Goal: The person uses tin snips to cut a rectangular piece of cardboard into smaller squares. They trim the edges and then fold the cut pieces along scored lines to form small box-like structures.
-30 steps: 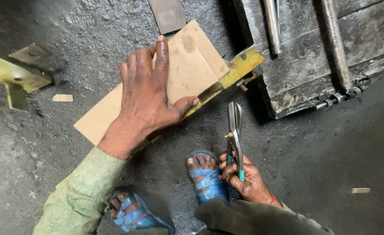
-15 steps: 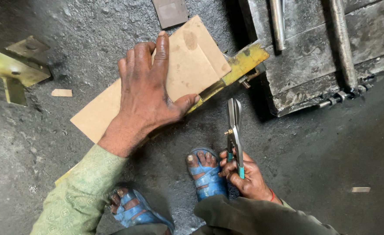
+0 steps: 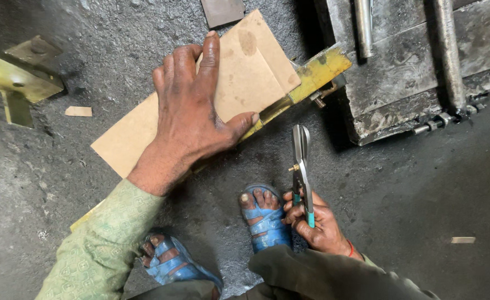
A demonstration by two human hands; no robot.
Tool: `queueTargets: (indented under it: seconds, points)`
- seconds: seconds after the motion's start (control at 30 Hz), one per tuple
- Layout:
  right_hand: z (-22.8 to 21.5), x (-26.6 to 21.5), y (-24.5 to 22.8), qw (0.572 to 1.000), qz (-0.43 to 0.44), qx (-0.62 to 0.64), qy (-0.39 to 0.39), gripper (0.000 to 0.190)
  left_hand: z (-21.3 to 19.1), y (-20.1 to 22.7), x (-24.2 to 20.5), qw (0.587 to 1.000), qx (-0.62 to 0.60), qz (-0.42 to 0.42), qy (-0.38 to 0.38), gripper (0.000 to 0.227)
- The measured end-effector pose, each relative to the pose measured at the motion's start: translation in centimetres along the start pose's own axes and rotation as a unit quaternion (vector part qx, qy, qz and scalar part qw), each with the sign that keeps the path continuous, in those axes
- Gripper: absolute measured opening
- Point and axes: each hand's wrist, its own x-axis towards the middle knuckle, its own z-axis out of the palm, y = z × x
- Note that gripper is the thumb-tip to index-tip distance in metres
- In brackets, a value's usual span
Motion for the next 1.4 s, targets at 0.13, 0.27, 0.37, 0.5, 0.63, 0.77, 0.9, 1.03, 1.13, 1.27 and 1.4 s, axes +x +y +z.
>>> queueTargets:
  seconds: [0.13, 0.27, 0.37, 0.5, 0.63, 0.77, 0.9, 1.03, 1.13, 1.27, 1.4]
  points:
    - [0.2, -0.1, 0.3, 0.998, 0.021, 0.051, -0.001, 0.011, 0.4, 0.0, 0.1, 1.0, 0.016, 0.004, 0.009, 0.117]
    - [0.0, -0.1, 0.2, 1.0, 0.004, 0.016, -0.006, 0.015, 0.7, 0.5, 0.1, 0.999, 0.018, -0.009, 0.026, 0.115]
    - [-0.4, -0.3, -0.4, 1.0, -0.006, -0.009, -0.014, 0.014, 0.7, 1.0, 0.2, 0.999, 0.027, -0.021, 0.033, 0.114]
    - [-1.2, -0.2, -1.4, 0.999, -0.01, 0.005, -0.038, 0.018, 0.4, 1.8, 0.5, 0.998, 0.034, -0.027, 0.047, 0.111]
    - [-1.9, 0.8, -2.9, 0.996, 0.021, 0.014, -0.085, 0.01, -0.8, 2.2, 0.9, 0.997, 0.047, 0.003, 0.069, 0.107]
    - [-1.9, 2.4, -4.5, 0.993, 0.003, -0.013, -0.118, 0.011, -2.4, 2.7, 0.7, 0.994, 0.073, 0.023, 0.083, 0.105]
    - [-0.6, 4.2, -5.3, 0.989, -0.057, -0.048, -0.129, 0.011, -3.3, 3.1, 0.0, 0.99, 0.086, 0.022, 0.113, 0.1]
    - [0.8, 5.1, -5.8, 0.99, -0.025, -0.035, -0.135, 0.016, -4.2, 2.3, -0.6, 0.988, 0.103, 0.029, 0.114, 0.103]
    - [1.2, 5.1, -6.4, 0.99, 0.009, -0.005, -0.137, 0.018, -4.8, 2.0, -0.9, 0.985, 0.124, 0.04, 0.115, 0.102]
    - [1.3, 5.5, -6.8, 0.991, -0.002, -0.021, -0.134, 0.017, -4.5, 2.7, -0.9, 0.989, 0.119, 0.034, 0.08, 0.103]
    - [1.8, 6.0, -6.6, 0.991, -0.026, -0.045, -0.126, 0.016, -4.0, 3.4, -1.4, 0.994, 0.085, 0.026, 0.065, 0.108]
